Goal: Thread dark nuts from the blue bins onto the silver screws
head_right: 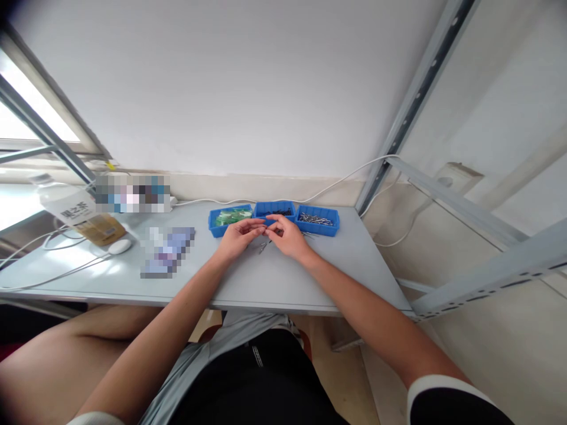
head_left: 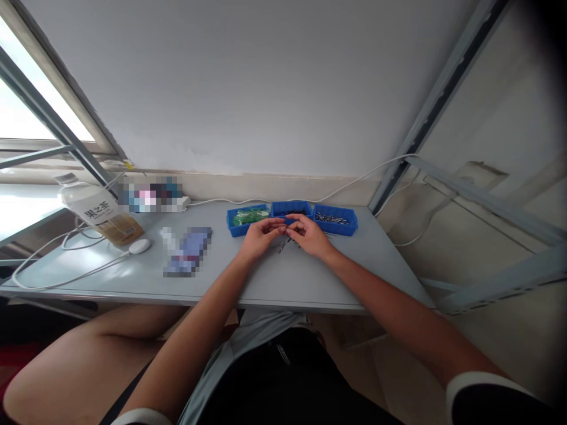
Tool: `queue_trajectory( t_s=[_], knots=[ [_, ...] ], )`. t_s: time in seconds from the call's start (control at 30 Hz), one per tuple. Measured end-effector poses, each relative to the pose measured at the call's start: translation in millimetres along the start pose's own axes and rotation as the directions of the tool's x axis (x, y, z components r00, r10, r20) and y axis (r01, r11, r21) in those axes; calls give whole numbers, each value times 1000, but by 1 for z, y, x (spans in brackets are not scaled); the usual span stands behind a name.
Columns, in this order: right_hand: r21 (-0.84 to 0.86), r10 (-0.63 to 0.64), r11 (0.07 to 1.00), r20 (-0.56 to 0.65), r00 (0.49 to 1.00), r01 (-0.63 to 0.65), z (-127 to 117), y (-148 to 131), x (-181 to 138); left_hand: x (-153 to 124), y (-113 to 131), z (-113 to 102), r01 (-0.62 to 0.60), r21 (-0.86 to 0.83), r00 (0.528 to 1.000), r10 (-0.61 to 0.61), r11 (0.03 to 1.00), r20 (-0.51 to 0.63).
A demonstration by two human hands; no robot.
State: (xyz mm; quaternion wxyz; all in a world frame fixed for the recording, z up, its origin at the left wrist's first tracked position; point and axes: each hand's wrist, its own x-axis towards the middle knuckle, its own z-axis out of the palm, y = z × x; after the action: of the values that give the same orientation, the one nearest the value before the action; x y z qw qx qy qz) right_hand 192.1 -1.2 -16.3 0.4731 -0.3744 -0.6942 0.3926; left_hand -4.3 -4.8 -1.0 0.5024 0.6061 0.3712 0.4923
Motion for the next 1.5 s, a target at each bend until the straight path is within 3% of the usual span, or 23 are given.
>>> queue_trajectory(
  t_s=[0.13,0.33,0.43,0.57,0.73,1.0,1.27,1.5],
  knots=[
    [-21,18,1000,12,1000,-18,3,2,-1,1,1,0,-28,44,999,28,999,-18],
    [-287,-34,957,58,998,49,1,-8,-5,0,2,1,-41,104,999,43,994,-14],
    [-334,-47,940,77,996,70,-1,-13,-6,-1,4,3,-29,93,1000,29,995,0],
    [-331,-66,938,108,992,99,-2,-14,-6,-2,6,4,-45,95,999,44,994,17],
    [-331,-63,939,110,992,96,-3,-11,-6,-1,6,1,-117,229,993,114,966,24],
    [-326,-46,943,85,995,72,-3,-10,-6,0,-1,-1,-149,172,985,130,974,116],
    [-252,5,967,202,979,47,0,-11,-7,-1,5,-1,-117,217,993,112,969,36],
    [-249,22,968,155,988,17,-2,-13,-6,0,-1,-1,-140,202,990,136,969,35]
  ],
)
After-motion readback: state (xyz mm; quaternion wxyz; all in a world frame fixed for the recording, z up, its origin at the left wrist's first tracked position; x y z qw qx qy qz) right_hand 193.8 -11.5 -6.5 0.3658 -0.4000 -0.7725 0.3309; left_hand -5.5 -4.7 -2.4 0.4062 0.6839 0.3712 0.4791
